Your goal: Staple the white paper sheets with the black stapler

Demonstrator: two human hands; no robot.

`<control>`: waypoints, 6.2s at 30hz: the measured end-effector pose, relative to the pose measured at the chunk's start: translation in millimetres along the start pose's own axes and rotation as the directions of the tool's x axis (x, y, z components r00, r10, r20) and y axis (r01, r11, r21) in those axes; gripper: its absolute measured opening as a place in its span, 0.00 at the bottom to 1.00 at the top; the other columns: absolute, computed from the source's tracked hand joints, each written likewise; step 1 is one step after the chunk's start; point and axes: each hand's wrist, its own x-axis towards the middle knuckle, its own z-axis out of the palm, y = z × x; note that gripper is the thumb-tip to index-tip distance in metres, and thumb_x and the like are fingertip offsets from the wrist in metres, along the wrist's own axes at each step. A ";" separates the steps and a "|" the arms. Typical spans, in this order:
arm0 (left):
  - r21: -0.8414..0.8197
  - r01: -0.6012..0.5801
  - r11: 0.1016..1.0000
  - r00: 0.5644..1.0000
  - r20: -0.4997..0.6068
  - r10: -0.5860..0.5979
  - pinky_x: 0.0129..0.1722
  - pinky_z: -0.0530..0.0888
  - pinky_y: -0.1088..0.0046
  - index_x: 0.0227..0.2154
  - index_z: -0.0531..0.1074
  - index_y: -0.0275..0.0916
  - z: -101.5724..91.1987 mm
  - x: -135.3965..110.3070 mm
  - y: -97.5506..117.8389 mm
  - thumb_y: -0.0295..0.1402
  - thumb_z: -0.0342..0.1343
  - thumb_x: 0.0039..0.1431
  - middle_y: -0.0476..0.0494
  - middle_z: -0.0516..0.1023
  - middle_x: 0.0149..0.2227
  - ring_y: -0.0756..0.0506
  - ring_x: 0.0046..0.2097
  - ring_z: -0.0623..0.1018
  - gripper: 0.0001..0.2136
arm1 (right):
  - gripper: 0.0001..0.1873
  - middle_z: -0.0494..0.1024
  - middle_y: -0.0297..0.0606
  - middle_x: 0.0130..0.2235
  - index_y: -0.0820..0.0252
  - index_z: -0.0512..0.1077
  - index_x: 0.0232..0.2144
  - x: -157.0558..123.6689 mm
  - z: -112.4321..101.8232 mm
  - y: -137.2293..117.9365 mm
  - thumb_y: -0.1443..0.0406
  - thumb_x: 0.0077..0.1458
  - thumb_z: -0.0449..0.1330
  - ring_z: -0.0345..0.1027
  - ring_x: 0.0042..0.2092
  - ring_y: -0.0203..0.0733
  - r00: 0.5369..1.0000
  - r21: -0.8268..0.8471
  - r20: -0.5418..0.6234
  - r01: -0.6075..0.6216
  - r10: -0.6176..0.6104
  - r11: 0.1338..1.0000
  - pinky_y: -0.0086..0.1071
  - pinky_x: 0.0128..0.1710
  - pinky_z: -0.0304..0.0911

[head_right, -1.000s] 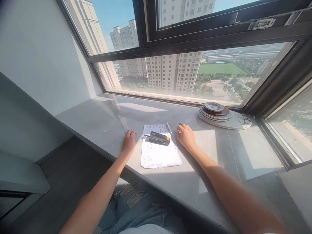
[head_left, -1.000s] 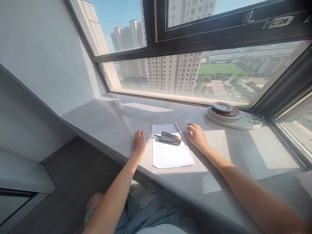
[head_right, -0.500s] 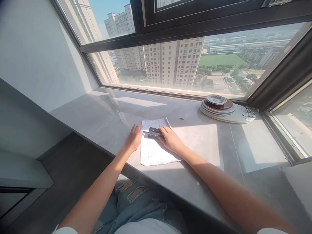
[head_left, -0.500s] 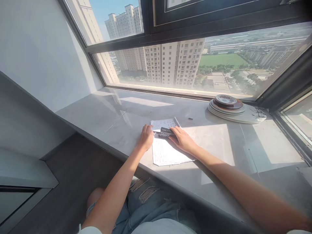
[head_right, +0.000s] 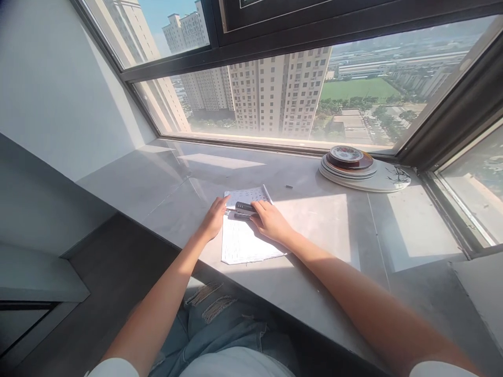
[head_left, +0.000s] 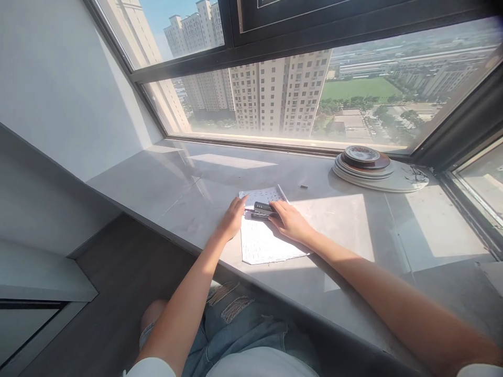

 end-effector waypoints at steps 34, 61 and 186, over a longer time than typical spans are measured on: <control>-0.074 0.200 0.977 0.977 0.092 -0.193 0.52 0.75 0.65 0.46 0.76 0.45 -0.8 9.9 3.1 0.29 0.55 0.69 0.44 0.77 0.48 0.44 0.49 0.78 0.08 | 0.17 0.76 0.47 0.48 0.55 0.67 0.55 0.4 -0.5 1.0 0.62 0.66 0.55 0.69 0.49 0.55 0.998 0.089 0.012 -0.064 0.064 0.994 0.46 0.46 0.67; -0.070 0.169 0.983 0.982 0.094 -0.162 0.50 0.75 0.67 0.46 0.75 0.46 -1.1 7.7 1.2 0.30 0.58 0.66 0.44 0.77 0.47 0.44 0.49 0.78 0.08 | 0.17 0.76 0.47 0.50 0.54 0.66 0.55 0.1 -1.9 0.1 0.61 0.66 0.55 0.70 0.50 0.56 0.998 0.090 0.015 -0.066 0.065 0.994 0.46 0.47 0.67; 0.443 0.705 0.554 0.709 -0.461 -0.533 0.50 0.69 0.53 0.49 0.74 0.37 -66.6 -56.1 -50.2 0.29 0.47 0.66 0.26 0.71 0.52 0.29 0.54 0.71 0.14 | 0.12 0.70 0.47 0.62 0.57 0.73 0.47 137.2 89.5 4.6 0.69 0.66 0.52 0.60 0.62 0.54 0.967 -0.070 0.195 0.179 -0.163 0.981 0.50 0.59 0.62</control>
